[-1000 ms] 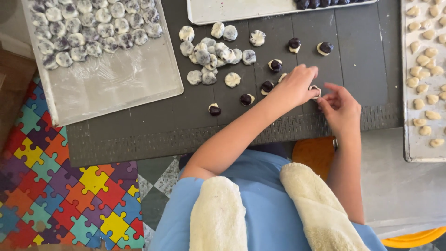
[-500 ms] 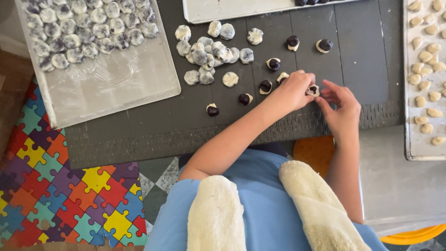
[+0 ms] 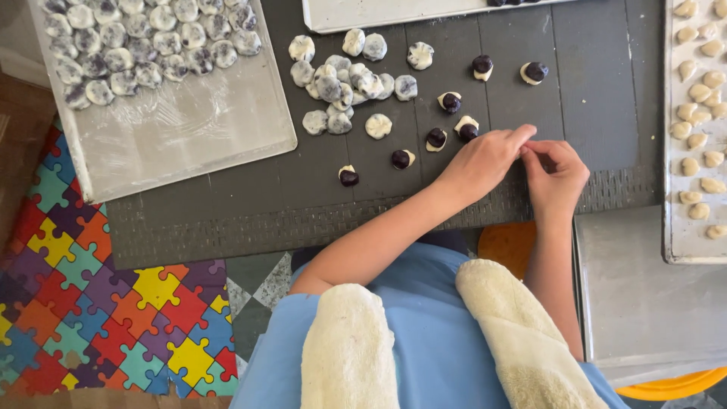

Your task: Wrapping small pieces of dough around a dark filling to form uniform balls on a production table.

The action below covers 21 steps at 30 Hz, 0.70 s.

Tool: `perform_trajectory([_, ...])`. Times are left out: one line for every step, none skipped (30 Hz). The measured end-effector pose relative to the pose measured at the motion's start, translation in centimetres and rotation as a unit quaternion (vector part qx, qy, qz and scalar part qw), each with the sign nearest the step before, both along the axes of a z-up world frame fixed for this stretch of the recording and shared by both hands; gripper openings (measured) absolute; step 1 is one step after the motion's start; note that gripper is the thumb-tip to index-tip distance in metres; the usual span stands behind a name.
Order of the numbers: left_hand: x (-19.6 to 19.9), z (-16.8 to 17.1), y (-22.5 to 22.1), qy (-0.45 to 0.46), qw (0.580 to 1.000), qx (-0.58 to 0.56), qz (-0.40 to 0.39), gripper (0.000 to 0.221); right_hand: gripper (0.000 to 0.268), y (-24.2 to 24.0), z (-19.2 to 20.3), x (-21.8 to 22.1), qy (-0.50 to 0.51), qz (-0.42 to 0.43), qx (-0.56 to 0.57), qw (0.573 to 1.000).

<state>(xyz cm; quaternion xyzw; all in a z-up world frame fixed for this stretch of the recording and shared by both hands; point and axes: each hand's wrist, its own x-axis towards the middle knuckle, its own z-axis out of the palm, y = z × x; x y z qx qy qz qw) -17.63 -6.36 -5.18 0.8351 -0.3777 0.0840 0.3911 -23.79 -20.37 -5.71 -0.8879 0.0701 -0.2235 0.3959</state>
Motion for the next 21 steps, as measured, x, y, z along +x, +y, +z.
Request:
perform_trajectory([0.4,-1.0,-0.4,0.001,1.000,0.000,0.000,0.015,0.012,-0.4,-0.1,0.1,0.001,0.000,0.000,1.000])
perform_trajectory([0.8,-2.1,-0.8,-0.049,0.999,0.000,0.024,0.012,0.012,-0.8,-0.1,0.3,0.003,0.013,-0.036,0.999])
perform_trajectory([1.1,-3.1,-1.2,-0.098,0.994,0.001,0.049,0.010,0.012,-1.2,-0.2,0.4,0.005,0.026,-0.071,0.997])
perform_trajectory([0.9,-2.0,-0.6,-0.098,0.994,0.000,0.050,0.010,0.012,-0.9,1.2,0.2,0.005,0.027,-0.071,0.997])
perform_trajectory([1.0,-0.8,0.0,-0.073,0.996,-0.025,0.031,0.011,0.009,-0.6,2.6,0.2,0.037,0.047,-0.014,0.998])
perform_trajectory([1.1,0.4,0.6,-0.049,0.997,-0.050,0.013,0.016,0.012,-0.3,4.0,0.3,0.068,0.067,0.043,0.994])
perform_trajectory([1.7,1.2,0.9,-0.051,0.997,-0.050,0.014,0.016,0.012,-1.1,4.3,1.0,0.066,0.068,0.044,0.995])
perform_trajectory([2.2,1.9,1.1,-0.069,0.997,0.043,0.019,0.038,0.015,-1.9,4.6,1.8,0.167,0.065,0.028,0.984])
perform_trajectory([2.2,2.4,1.4,-0.078,0.988,0.134,0.023,0.065,0.028,-2.7,4.7,1.9,0.272,0.060,0.012,0.960])
perform_trajectory([2.4,1.3,0.8,-0.073,0.988,0.134,0.022,0.065,0.028,-2.4,6.0,2.9,0.278,0.061,0.012,0.959])
perform_trajectory([2.9,0.3,0.3,-0.070,0.986,0.151,-0.003,0.058,0.034,-2.1,7.4,4.3,0.394,0.072,0.010,0.916])
perform_trajectory([3.5,-0.6,-0.3,-0.067,0.983,0.168,-0.030,0.054,0.040,-1.9,8.8,5.7,0.504,0.081,0.007,0.860])
perform_trajectory([3.6,-0.9,-0.6,-0.070,0.983,0.168,-0.030,0.054,0.040,-1.3,9.7,6.7,0.502,0.081,0.007,0.861])
perform_trajectory([3.8,-1.3,-0.9,-0.049,0.988,0.140,-0.046,0.042,0.046,-0.8,10.6,7.9,0.565,0.107,-0.034,0.818])
perform_trajectory([3.6,-1.8,-1.3,-0.024,0.991,0.111,-0.064,0.032,0.052,-0.4,11.4,8.7,0.626,0.131,-0.074,0.765])
perform_trajectory([3.5,-1.7,-1.2,-0.023,0.991,0.110,-0.065,0.032,0.052,0.1,11.5,9.1,0.627,0.129,-0.074,0.765])
perform_trajectory([3.4,-1.6,-1.1,-0.030,0.992,0.104,-0.065,0.031,0.050,0.7,11.6,9.5,0.650,0.122,-0.117,0.740])
perform_trajectory([3.4,-1.5,-0.9,-0.037,0.992,0.097,-0.065,0.030,0.048,1.4,11.7,10.0,0.672,0.115,-0.160,0.714])
perform_trajectory([3.4,-1.9,-1.2,-0.037,0.993,0.098,-0.059,0.030,0.048,1.1,11.2,10.2,0.670,0.119,-0.163,0.714])
perform_trajectory([3.3,-2.2,-1.3,-0.079,0.992,0.093,-0.038,0.034,0.046,0.9,10.7,10.3,0.673,0.116,-0.201,0.702])
perform_trajectory([3.2,-2.5,-0.8,-0.118,0.989,0.093,-0.010,0.038,0.045,1.4,10.1,10.6,0.673,0.121,-0.239,0.689])
